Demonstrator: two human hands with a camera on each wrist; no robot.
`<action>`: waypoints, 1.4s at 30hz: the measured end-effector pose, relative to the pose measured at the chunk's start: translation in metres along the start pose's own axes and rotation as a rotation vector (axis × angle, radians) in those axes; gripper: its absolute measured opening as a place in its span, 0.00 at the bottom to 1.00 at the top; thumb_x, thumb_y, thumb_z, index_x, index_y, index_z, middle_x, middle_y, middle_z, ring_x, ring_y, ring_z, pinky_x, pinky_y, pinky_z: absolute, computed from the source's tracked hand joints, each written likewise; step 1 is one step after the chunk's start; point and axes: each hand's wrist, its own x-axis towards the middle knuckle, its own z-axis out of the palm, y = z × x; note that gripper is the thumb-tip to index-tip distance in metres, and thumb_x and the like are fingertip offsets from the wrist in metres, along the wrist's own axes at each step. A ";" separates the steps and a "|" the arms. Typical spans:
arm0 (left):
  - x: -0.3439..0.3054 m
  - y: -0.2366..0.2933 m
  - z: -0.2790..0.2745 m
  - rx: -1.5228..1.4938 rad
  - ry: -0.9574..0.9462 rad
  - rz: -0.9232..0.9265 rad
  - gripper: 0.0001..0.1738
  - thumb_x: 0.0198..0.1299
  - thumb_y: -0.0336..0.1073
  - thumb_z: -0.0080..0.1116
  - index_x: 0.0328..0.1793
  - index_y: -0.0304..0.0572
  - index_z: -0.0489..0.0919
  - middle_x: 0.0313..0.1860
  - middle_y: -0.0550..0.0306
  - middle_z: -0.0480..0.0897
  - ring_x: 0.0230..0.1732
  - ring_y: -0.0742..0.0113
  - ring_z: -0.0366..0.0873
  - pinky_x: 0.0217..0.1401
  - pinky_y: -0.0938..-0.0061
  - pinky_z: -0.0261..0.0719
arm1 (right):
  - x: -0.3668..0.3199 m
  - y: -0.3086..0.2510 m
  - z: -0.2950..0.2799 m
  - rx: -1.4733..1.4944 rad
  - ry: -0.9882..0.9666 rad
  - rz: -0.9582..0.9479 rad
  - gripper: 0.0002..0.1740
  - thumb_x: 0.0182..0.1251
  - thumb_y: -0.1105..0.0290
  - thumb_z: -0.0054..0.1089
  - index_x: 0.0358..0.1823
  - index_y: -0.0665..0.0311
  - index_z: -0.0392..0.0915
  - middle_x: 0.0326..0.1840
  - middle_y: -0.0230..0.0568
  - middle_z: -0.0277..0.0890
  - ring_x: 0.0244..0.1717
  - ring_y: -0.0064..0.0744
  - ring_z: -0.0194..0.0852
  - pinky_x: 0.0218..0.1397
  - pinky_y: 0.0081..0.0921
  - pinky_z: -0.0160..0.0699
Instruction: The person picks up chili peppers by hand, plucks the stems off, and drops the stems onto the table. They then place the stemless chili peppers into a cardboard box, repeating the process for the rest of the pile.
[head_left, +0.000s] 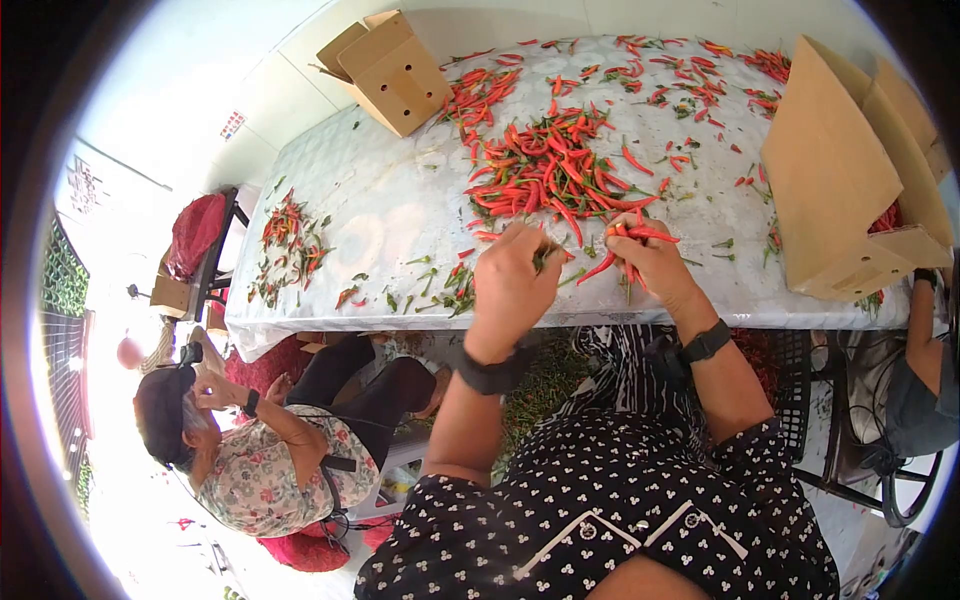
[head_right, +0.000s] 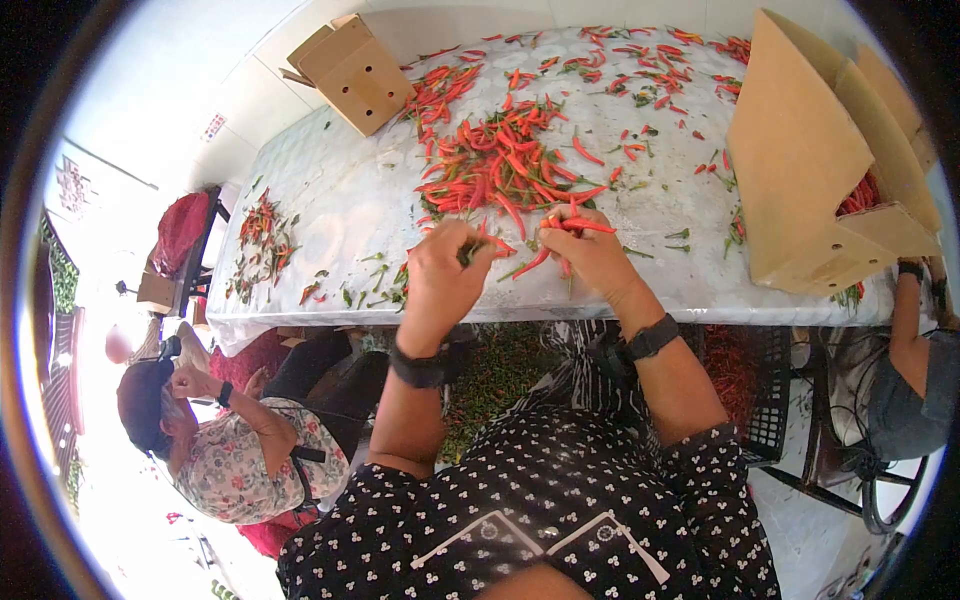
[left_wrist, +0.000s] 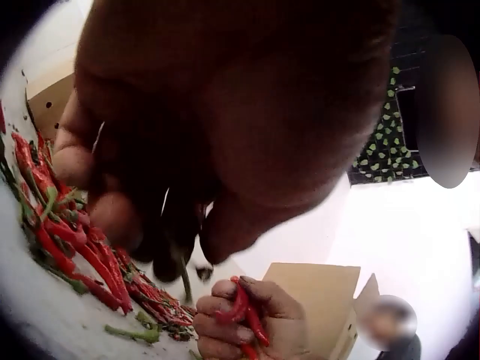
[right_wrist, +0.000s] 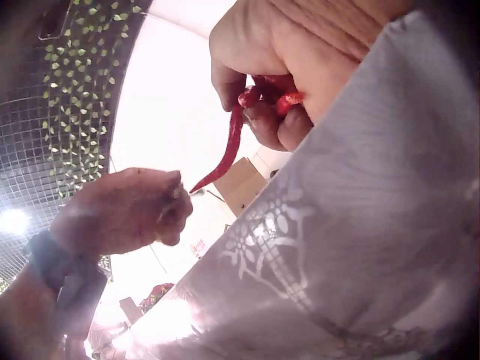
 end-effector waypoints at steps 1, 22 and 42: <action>-0.004 -0.005 -0.010 0.006 -0.231 -0.049 0.05 0.48 0.30 0.59 0.30 0.37 0.76 0.27 0.49 0.75 0.27 0.49 0.75 0.29 0.64 0.71 | 0.000 0.000 -0.002 0.060 0.016 -0.040 0.06 0.58 0.72 0.57 0.25 0.64 0.73 0.20 0.23 0.65 0.20 0.12 0.58 0.23 0.15 0.60; 0.015 -0.042 0.015 0.259 -0.217 0.033 0.11 0.48 0.30 0.57 0.39 0.40 0.80 0.41 0.49 0.75 0.36 0.49 0.77 0.35 0.64 0.76 | 0.003 0.006 -0.004 -0.039 0.046 -0.133 0.07 0.63 0.68 0.53 0.27 0.60 0.70 0.22 0.24 0.64 0.24 0.12 0.58 0.27 0.15 0.59; 0.013 -0.007 0.035 -0.391 -0.346 -0.186 0.21 0.56 0.26 0.52 0.58 0.33 0.70 0.32 0.56 0.79 0.33 0.74 0.73 0.39 0.78 0.72 | 0.003 0.006 -0.001 0.070 0.127 -0.046 0.12 0.56 0.72 0.61 0.41 0.65 0.74 0.24 0.25 0.69 0.19 0.11 0.58 0.20 0.13 0.58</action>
